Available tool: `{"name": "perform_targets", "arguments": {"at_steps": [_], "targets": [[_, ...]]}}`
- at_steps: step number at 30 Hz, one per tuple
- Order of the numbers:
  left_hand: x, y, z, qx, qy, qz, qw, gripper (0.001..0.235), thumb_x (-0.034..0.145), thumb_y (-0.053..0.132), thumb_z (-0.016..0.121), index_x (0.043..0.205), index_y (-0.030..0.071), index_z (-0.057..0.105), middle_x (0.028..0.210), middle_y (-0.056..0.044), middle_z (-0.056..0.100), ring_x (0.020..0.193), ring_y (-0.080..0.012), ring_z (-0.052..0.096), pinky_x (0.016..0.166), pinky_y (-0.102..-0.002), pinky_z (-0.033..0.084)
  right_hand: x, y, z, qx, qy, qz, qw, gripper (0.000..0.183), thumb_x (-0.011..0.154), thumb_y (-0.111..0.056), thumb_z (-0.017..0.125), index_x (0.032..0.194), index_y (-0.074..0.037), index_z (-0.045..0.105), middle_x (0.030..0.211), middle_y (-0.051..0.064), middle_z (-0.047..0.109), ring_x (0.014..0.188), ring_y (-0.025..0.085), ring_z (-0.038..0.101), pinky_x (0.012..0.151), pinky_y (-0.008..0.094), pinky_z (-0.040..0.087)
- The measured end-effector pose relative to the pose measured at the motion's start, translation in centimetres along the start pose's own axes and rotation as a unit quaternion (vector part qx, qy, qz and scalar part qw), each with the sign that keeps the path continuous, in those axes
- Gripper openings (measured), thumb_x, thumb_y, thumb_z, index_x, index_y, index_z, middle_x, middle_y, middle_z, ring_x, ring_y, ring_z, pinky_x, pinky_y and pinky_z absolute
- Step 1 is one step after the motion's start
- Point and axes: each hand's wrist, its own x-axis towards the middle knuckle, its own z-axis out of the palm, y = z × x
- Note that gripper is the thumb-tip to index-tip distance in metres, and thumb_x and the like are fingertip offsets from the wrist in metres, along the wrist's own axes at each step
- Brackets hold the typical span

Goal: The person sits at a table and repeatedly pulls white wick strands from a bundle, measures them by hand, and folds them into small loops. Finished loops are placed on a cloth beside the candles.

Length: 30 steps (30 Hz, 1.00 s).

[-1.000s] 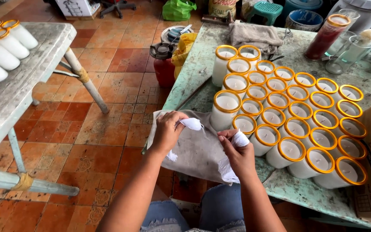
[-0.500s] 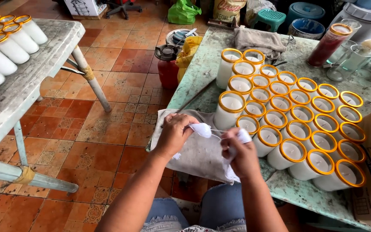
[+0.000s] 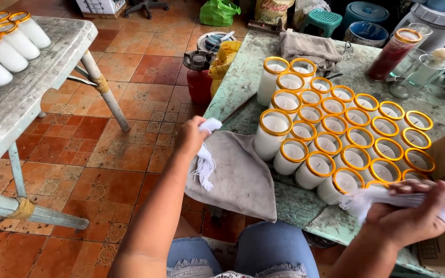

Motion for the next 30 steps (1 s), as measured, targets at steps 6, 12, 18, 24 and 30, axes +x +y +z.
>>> {"name": "perform_targets", "arguments": {"at_steps": [6,12,18,24,30], "targets": [[-6.5,6.3,0.6,-0.17,-0.057,0.216,0.96,0.037,0.091,0.016,0.074,0.127,0.013,0.07,0.115,-0.01,0.07,0.089,-0.0193,0.072,0.083,-0.032,0.06,-6.2,1.3,3.4,-0.381,-0.389,0.289,0.788,0.011,0.098,-0.013,0.067,0.102,-0.005,0.074,0.062,0.006,0.059,0.052,0.014,0.052,0.051,0.027,0.042],[-12.8,9.0,-0.5,-0.359,-0.317,0.254,0.84,0.061,0.081,0.015,0.086,0.138,0.008,0.065,0.12,-0.011,0.074,0.071,-0.0079,0.062,0.066,-0.028,0.058,-10.3,2.5,5.8,-0.37,-0.507,0.243,0.74,0.01,0.089,-0.007,0.072,0.081,-0.004,0.077,0.051,0.01,0.066,0.041,0.017,0.059,0.047,0.03,0.053],[-12.2,9.5,-3.1,-0.238,-0.207,0.309,0.897,0.007,0.085,0.016,0.082,0.092,0.015,0.081,0.078,-0.004,0.075,0.074,-0.0189,0.072,0.072,-0.03,0.059,-9.9,1.1,6.7,-0.377,-0.517,0.262,0.722,0.008,0.088,-0.008,0.077,0.091,-0.002,0.079,0.06,0.016,0.071,0.051,0.021,0.065,0.056,0.034,0.058],[-8.5,4.0,-1.0,-0.061,-0.023,0.256,0.964,0.005,0.088,0.027,0.08,0.092,0.024,0.079,0.08,0.003,0.073,0.079,-0.0175,0.071,0.074,-0.031,0.058,-8.8,1.7,5.8,-0.449,-0.517,0.214,0.697,0.009,0.089,-0.007,0.075,0.095,-0.001,0.08,0.061,0.017,0.072,0.05,0.023,0.066,0.056,0.036,0.058],[-13.2,7.9,3.7,-0.331,-0.204,0.287,0.876,0.047,0.101,0.04,0.065,0.137,0.01,0.066,0.127,-0.015,0.072,0.124,-0.0308,0.064,0.107,-0.042,0.049,-11.8,3.2,6.7,-0.422,-0.536,0.198,0.703,0.004,0.088,-0.009,0.073,0.084,-0.008,0.074,0.048,0.007,0.068,0.039,0.016,0.055,0.044,0.029,0.048]]}}
